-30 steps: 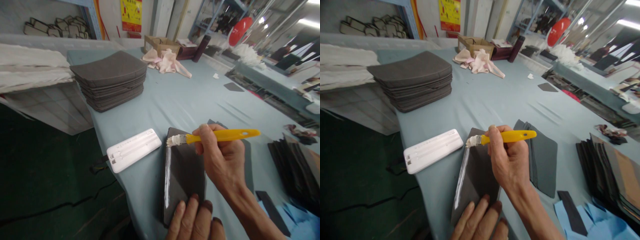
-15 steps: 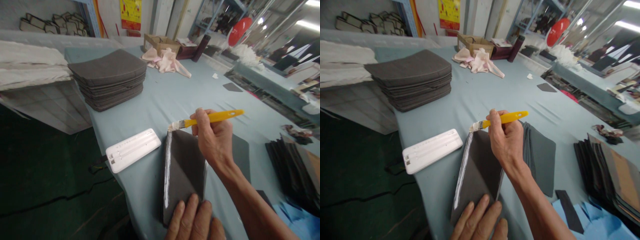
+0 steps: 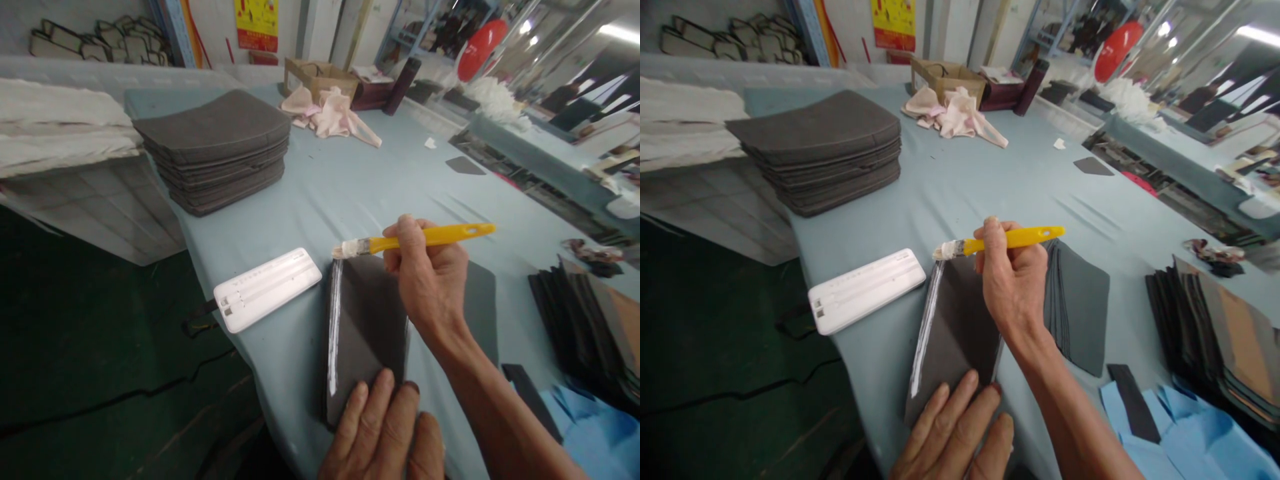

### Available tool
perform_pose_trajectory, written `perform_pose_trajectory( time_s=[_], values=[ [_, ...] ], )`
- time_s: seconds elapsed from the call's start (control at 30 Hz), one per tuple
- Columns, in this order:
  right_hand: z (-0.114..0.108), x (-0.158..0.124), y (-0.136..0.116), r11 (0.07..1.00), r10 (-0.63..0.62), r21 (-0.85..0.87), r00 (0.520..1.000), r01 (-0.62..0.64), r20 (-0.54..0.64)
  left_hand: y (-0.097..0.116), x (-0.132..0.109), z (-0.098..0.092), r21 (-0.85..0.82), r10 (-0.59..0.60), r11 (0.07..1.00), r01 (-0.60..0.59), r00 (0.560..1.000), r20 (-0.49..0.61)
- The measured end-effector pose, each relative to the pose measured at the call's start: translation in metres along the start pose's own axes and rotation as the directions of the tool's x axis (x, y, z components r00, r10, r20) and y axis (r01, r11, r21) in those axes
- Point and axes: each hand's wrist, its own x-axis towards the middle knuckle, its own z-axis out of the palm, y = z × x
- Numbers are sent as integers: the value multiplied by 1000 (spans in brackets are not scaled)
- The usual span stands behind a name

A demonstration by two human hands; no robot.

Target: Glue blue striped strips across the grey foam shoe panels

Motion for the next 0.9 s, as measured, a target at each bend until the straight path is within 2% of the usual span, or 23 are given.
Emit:
perform_pose_trajectory(
  time_s=[0.2,0.37,0.47,0.7,0.9],
  values=[
    [-8,-22,-11,999,8,-47,1000,-6,27,-5,2,-7,-11,68,998,-67,996,60],
    [-17,-46,-21,997,10,-79,998,-5,59,-9,15,-21,-60,65,996,-59,993,101],
    [-21,-59,-26,996,30,-91,997,-24,71,-10,20,-29,-102,96,992,-76,974,206],
    [-30,-83,-40,996,80,-55,990,-74,115,-6,24,-34,-208,52,977,37,912,406],
    [-37,-100,-45,990,136,-60,981,-129,139,-5,28,-37,-247,87,969,27,893,442]
  ],
)
